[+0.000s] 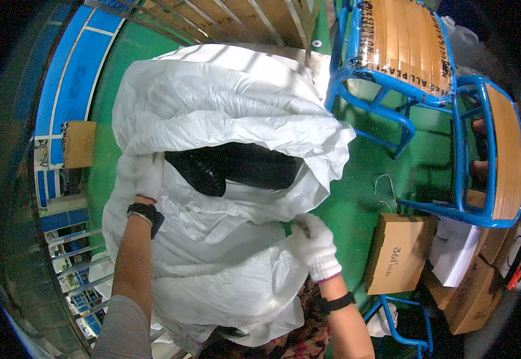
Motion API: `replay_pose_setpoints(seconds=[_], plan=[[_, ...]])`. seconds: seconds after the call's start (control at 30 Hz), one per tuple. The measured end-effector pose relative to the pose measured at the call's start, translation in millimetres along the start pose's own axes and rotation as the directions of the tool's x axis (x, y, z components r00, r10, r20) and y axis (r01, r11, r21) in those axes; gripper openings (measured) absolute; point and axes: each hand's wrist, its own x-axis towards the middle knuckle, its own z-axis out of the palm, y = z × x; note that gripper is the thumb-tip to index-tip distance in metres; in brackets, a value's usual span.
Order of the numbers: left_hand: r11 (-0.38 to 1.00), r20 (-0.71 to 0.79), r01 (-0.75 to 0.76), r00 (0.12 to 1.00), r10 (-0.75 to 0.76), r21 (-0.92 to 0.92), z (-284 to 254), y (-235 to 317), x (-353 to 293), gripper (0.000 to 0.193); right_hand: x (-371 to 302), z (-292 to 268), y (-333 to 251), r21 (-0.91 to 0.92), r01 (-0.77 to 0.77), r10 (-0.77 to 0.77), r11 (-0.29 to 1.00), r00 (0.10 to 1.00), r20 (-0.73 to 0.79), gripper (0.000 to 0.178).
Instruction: Assembling and inspecting shoes on a production line, including fitting soles and packing into bags.
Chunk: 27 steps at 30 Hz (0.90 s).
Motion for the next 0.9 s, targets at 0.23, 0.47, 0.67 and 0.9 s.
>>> replay_pose_setpoints(seconds=[0.23,0.47,0.67,0.9], plan=[[0.986,0.446,-0.134,0.879,0.166,-0.104,9,-1,-68,0.053,5,-4,12,-0.116,-0.115,0.105,0.987,0.990,-0.092,0.045],[0.866,0.641,-0.496,0.685,0.346,0.062,42,11,-83,0.062,41,26,72,0.218,-0.555,0.571,0.803,0.821,-0.012,0.093],[0.828,0.136,-0.386,0.870,0.473,-0.407,18,-15,-79,0.026,39,50,45,0.506,-0.558,0.573,0.658,0.807,0.145,0.096],[0.886,0.202,0.078,0.979,0.018,-0.457,-40,13,-91,0.020,76,89,-3,0.792,-0.574,0.435,0.207,0.780,0.451,0.046]])
